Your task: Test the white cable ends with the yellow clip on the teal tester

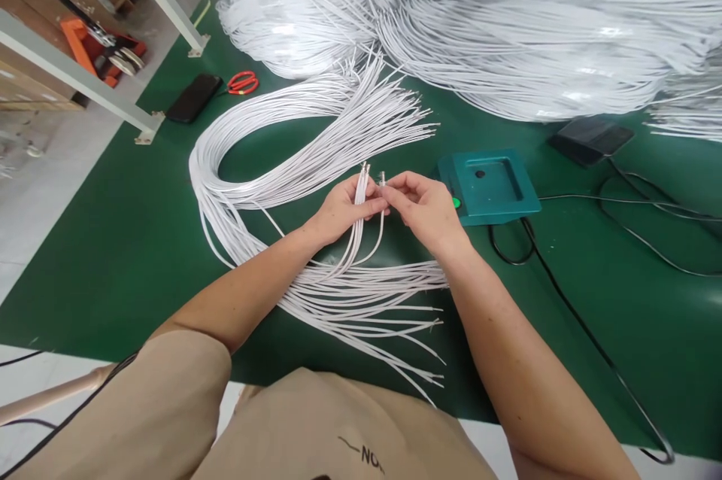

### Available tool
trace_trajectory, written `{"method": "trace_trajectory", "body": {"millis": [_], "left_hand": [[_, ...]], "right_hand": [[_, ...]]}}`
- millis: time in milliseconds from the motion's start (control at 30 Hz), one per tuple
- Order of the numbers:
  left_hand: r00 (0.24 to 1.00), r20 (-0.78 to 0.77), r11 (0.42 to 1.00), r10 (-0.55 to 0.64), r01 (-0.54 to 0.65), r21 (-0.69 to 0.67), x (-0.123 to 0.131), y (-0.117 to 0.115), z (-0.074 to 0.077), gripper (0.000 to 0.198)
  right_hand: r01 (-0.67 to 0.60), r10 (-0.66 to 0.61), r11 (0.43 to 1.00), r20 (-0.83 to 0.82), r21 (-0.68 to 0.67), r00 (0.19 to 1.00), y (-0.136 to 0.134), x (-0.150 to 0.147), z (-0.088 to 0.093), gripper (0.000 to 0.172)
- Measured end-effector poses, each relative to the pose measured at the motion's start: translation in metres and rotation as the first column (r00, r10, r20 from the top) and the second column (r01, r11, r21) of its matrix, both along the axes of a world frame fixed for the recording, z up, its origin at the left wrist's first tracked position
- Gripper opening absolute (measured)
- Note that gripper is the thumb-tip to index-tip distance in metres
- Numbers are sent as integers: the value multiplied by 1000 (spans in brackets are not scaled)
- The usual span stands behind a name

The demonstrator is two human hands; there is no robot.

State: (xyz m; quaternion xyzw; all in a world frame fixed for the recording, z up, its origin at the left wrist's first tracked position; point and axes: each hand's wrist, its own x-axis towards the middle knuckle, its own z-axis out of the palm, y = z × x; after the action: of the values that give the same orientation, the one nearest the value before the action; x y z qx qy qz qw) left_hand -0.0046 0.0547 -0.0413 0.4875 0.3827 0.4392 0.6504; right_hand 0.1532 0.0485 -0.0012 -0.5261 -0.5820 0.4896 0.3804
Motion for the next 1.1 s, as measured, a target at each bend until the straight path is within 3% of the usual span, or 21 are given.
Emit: {"method": "trace_trajectory", "body": {"millis": [167, 300, 400, 533, 633, 733, 900, 1100], "left_hand": [[999, -40, 998, 15, -12, 64, -1, -1, 1, 41], [993, -115, 995, 8, 3, 98, -1, -2, 3, 37], [990, -137, 992, 32, -15, 125, -1, -2, 3, 37], [976, -202, 987, 86, -55, 152, 0, -4, 2, 38], [960, -257, 980, 108, -59, 190, 1, -5, 3, 38], [959, -261, 976, 105, -49, 214, 2, -7, 5, 36], [979, -166, 978, 114, -81, 193, 2, -7, 5, 36], [992, -65, 987, 106, -97, 130, 3, -5, 1, 37]], "right_hand": [[33, -34, 999, 33, 35, 999, 0, -2, 1, 17], [147, -143, 988, -99, 39, 985, 0, 0, 4, 18], [214, -204, 976, -177, 40, 963, 1, 2, 5, 30], [197, -198, 980, 16, 15, 980, 0, 2, 2, 40], [190, -192, 981, 77, 42, 978, -3, -2, 0, 30], [199, -199, 979, -1, 33, 980, -5, -4, 1, 19], [147, -152, 988, -188, -40, 970, -4, -2, -1, 15], [-21, -119, 958, -464, -285, 878, -1, 2, -4, 20]]}}
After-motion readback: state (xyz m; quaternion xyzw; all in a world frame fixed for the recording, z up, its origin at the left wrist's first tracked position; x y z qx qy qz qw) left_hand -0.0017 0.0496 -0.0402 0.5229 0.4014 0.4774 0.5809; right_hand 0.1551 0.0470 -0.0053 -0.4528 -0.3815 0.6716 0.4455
